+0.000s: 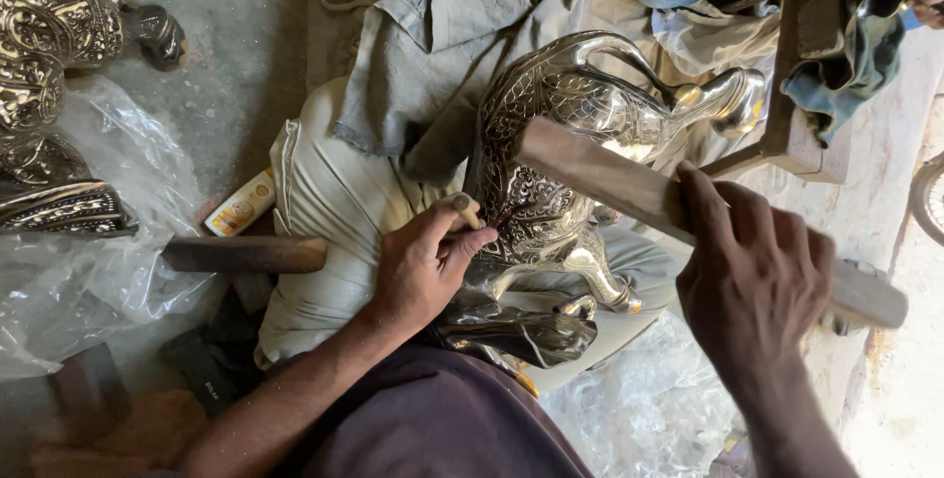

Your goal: The person uses a small metal punch and a wooden mallet to engrave decorative patterns into a silver-colored metal elephant statue. The person repeatedly taps the punch with the mallet to create fine details on the statue's body.

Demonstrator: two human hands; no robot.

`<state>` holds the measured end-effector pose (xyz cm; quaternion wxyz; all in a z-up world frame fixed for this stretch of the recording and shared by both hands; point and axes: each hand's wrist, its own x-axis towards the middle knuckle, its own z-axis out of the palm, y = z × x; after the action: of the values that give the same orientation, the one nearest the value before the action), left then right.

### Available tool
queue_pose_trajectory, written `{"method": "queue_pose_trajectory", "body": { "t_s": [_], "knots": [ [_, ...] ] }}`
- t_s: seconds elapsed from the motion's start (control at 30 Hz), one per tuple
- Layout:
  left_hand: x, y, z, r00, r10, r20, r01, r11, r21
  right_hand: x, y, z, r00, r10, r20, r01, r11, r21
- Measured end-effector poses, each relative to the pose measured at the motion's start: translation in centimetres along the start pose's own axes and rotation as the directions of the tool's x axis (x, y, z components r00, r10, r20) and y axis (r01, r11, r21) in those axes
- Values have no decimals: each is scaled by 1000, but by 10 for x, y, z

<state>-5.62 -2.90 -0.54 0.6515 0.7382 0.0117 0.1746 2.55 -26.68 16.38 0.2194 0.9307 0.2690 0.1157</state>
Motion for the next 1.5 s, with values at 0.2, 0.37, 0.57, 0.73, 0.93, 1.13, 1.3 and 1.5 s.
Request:
{"method": "queue_pose_trajectory", "body": {
  "t_s": [0.2,0.37,0.57,0.73,0.93,1.13,1.3,1.5],
  "knots": [
    [2,1,-3,997,-55,48,53,998,26,49,10,-30,974,-157,164,194,950,-245],
    [8,4,-3,988,-122,98,117,991,59,64,4,-34,978,-163,130,60,819,571],
    [9,7,-3,984,-140,106,137,990,36,55,4,-34,967,-219,130,181,949,257],
    [13,9,-4,992,-84,96,82,996,24,54,4,-29,991,-79,112,-8,782,623],
    [16,9,-4,988,-107,111,101,993,61,56,6,-30,989,3,151,-97,778,620],
    [16,6,-4,991,-58,119,54,998,44,59,2,-30,968,33,247,-163,834,527],
    [19,5,-5,985,-55,165,55,998,1,60,2,-26,978,-148,149,123,979,164],
    [20,6,-7,987,-43,155,33,998,62,59,7,-22,974,-197,107,188,978,93]
  ]
}}
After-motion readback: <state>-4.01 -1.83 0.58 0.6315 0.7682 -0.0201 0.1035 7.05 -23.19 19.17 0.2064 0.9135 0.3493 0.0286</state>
